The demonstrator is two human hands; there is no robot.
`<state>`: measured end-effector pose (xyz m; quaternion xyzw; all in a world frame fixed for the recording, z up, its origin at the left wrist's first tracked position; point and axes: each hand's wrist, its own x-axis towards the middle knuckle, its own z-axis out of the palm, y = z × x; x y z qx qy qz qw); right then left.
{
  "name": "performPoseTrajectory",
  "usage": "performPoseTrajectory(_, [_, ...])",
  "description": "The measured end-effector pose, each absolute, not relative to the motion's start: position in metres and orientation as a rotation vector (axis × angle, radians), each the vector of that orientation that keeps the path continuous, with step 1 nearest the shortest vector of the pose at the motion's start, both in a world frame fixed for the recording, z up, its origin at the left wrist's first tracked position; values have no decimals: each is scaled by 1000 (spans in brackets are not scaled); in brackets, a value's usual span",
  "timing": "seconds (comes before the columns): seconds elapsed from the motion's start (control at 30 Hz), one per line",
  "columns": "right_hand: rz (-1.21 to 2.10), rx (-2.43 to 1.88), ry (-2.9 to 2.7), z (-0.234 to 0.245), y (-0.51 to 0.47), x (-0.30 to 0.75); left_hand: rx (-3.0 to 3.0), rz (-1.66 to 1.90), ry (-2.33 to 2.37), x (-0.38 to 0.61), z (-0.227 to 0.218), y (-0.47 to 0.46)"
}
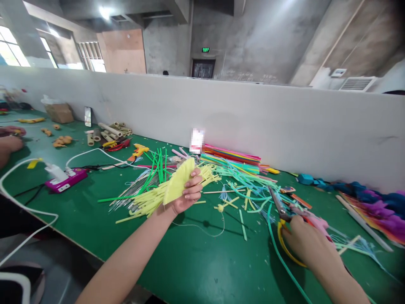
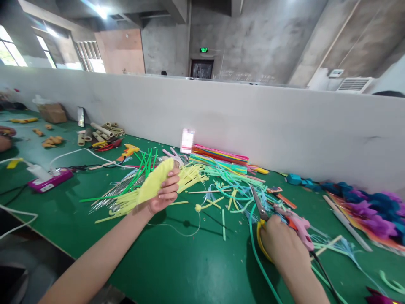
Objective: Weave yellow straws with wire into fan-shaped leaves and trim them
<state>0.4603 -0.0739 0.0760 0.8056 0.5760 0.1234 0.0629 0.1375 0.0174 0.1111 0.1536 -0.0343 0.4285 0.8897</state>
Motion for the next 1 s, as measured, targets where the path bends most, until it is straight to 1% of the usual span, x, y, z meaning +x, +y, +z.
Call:
performPoseTrajectory(0.13, [341,2434,1878,89,-74,450,330,754,-26,138,106,12])
performPoseTrajectory(0.2, [203,2548,2027,100,-74,434,330,670,-16,142,103,5])
performPoseTrajectory(0.23, [-5,2586,2158,105,-74,423,332,628,-13,145,101,1])
performPoseTrajectory(0.27, [-323,2574,2301,108,-74,412,340,586,-9,148,101,-2])
performPoseTrajectory(0.33, [-1173,2361,2488,111,-76,391,373,511,5,154,100,-8])
performPoseTrajectory(0.37, [-1597,2206,2466,111,-77,382,398,471,14,157,100,-9])
performPoseTrajectory(0.4, [-1904,2122,2410,109,-78,375,422,443,19,159,99,-10])
performPoseTrajectory(0.43, [-2127,2091,2351,107,-79,370,444,423,19,162,99,-9])
performPoseTrajectory(0.47, [-2280,2089,2299,105,-80,367,463,416,19,163,98,-7])
performPoseTrajectory(0.53, [-2380,2181,2258,101,-81,367,488,431,48,166,94,-1])
performPoseTrajectory(0.67, [-2257,2467,2262,95,-79,381,560,492,297,169,82,14])
performPoseTrajectory(0.77, [-2288,2620,2293,92,-77,392,637,518,437,166,75,25])
performPoseTrajectory(0.87, [-2359,2568,2377,89,-76,401,672,579,517,158,75,31])
performPoseTrajectory(1.0, [-2386,2504,2423,88,-77,405,957,571,543,152,85,27])
